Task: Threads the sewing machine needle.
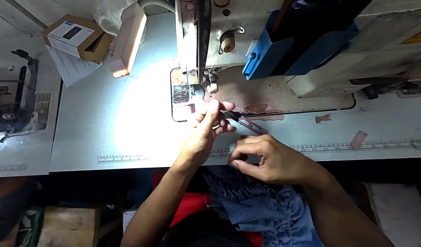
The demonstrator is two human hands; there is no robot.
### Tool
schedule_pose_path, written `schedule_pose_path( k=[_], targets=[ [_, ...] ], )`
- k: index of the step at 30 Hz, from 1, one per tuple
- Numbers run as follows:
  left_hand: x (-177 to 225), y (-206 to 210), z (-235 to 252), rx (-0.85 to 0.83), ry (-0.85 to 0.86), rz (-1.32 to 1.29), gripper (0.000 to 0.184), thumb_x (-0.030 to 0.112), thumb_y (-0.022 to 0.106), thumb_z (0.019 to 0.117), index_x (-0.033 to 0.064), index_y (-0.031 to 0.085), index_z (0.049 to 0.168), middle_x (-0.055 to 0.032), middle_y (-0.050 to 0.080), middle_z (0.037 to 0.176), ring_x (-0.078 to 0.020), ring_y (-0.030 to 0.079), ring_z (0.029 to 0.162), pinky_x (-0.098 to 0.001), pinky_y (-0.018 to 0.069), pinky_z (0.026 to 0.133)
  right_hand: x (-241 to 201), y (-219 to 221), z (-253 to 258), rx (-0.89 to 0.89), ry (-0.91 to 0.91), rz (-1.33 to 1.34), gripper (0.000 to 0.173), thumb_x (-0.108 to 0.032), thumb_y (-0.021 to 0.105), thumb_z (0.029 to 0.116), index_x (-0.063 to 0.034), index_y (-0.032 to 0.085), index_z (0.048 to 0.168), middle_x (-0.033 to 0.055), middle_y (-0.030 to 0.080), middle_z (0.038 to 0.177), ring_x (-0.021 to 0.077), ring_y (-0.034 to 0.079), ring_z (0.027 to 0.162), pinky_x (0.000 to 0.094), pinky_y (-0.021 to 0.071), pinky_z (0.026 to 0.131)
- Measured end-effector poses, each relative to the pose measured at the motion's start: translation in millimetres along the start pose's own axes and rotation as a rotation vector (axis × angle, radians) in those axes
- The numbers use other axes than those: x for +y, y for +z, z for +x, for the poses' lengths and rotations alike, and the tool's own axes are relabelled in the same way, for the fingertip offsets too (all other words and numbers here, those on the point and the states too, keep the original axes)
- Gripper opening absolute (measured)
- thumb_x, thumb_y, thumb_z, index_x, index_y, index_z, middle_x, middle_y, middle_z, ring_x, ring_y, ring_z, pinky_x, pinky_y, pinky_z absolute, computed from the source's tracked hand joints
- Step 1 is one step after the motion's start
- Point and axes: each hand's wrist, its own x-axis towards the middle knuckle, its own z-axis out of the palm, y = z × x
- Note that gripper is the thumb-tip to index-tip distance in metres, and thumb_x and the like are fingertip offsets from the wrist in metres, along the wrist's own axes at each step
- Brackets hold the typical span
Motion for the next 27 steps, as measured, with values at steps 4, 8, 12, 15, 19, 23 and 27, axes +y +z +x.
schedule_pose_path(
  k=[4, 8, 12, 15, 19, 23, 27],
  targets=[
    [-20.5, 5.6, 0.4, -0.009, -0.003, -0.107, 0.028, 0.026, 0.044, 0.1104, 0.0141, 0.062, 0.093, 0.0066, 0.042, 0.062, -0.0019, 0.038, 0.050, -0.0160, 0.0337, 0.048, 0.3, -15.1, -8.3, -0.003, 0.084, 0.014, 0.021, -0.035, 0.064, 0.0956, -0.0173, 0.076, 0.097, -0.0076, 0.068, 0.088, -0.0035, 0.059, 0.078, 0.0152, 0.0498, 0.068],
    [-25.0, 5.0, 4.8, -0.009, -0.006, 0.030, 0.029, 0.021, 0.043, 0.1107, 0.0113, 0.062, 0.092, 0.0033, 0.046, 0.067, -0.0032, 0.040, 0.053, -0.0167, 0.0352, 0.050, -19.1, -16.5, 27.6, 0.481, 0.184, 0.031, 0.026, -0.029, 0.060, 0.1004, -0.0119, 0.071, 0.116, -0.0030, 0.070, 0.103, 0.0041, 0.063, 0.082, 0.0242, 0.0546, 0.068],
    [-18.9, 6.9, 11.4, 0.096, -0.091, 0.136, 0.030, 0.018, 0.045, 0.1099, 0.0115, 0.062, 0.086, 0.0031, 0.049, 0.063, -0.0031, 0.041, 0.050, -0.0167, 0.0360, 0.048, -20.7, -3.2, 71.6, 0.600, 0.286, 0.265, 0.025, -0.025, 0.056, 0.1066, -0.0112, 0.065, 0.126, 0.0003, 0.073, 0.102, 0.0072, 0.068, 0.078, 0.0217, 0.0558, 0.066],
    [-11.7, -1.7, 17.3, 0.100, -0.138, 0.273, 0.032, 0.020, 0.047, 0.1096, 0.0114, 0.063, 0.084, 0.0028, 0.045, 0.060, -0.0038, 0.037, 0.046, -0.0166, 0.0328, 0.044, -11.4, 3.9, 85.9, 0.701, 0.281, 0.444, 0.014, -0.019, 0.061, 0.1043, -0.0108, 0.070, 0.111, -0.0006, 0.066, 0.081, 0.0047, 0.054, 0.056, 0.0161, 0.0448, 0.048],
    [-4.3, -13.1, 24.5, 0.128, -0.187, 0.383, 0.036, 0.034, 0.050, 0.1092, 0.0095, 0.065, 0.087, -0.0009, 0.042, 0.055, -0.0074, 0.038, 0.039, -0.0205, 0.0375, 0.037, -2.1, 10.5, 95.3, 0.771, 0.330, 0.661, 0.015, -0.025, 0.059, 0.1058, -0.0130, 0.068, 0.106, -0.0019, 0.063, 0.077, 0.0040, 0.052, 0.056, 0.0158, 0.0440, 0.051],
    [-0.2, -29.3, 21.8, 0.182, -0.130, 0.408, 0.030, 0.028, 0.054, 0.1078, 0.0107, 0.069, 0.089, 0.0003, 0.055, 0.062, -0.0039, 0.042, 0.042, -0.0182, 0.0411, 0.039, 9.3, 16.6, 109.8, 0.763, 0.363, 0.809, 0.011, -0.014, 0.059, 0.1038, -0.0088, 0.069, 0.102, -0.0015, 0.063, 0.078, 0.0056, 0.057, 0.063, 0.0199, 0.0515, 0.060],
    [9.7, -52.3, 17.5, 0.288, 0.061, 0.471, 0.017, 0.017, 0.065, 0.1015, 0.0083, 0.073, 0.090, 0.0011, 0.063, 0.068, -0.0014, 0.045, 0.048, -0.0157, 0.0378, 0.044, 9.6, 30.5, 120.2, 0.691, 0.350, 1.023, 0.014, -0.009, 0.055, 0.1034, -0.0072, 0.069, 0.105, 0.0013, 0.069, 0.089, 0.0087, 0.065, 0.080, 0.0267, 0.0570, 0.077]
  ],
)
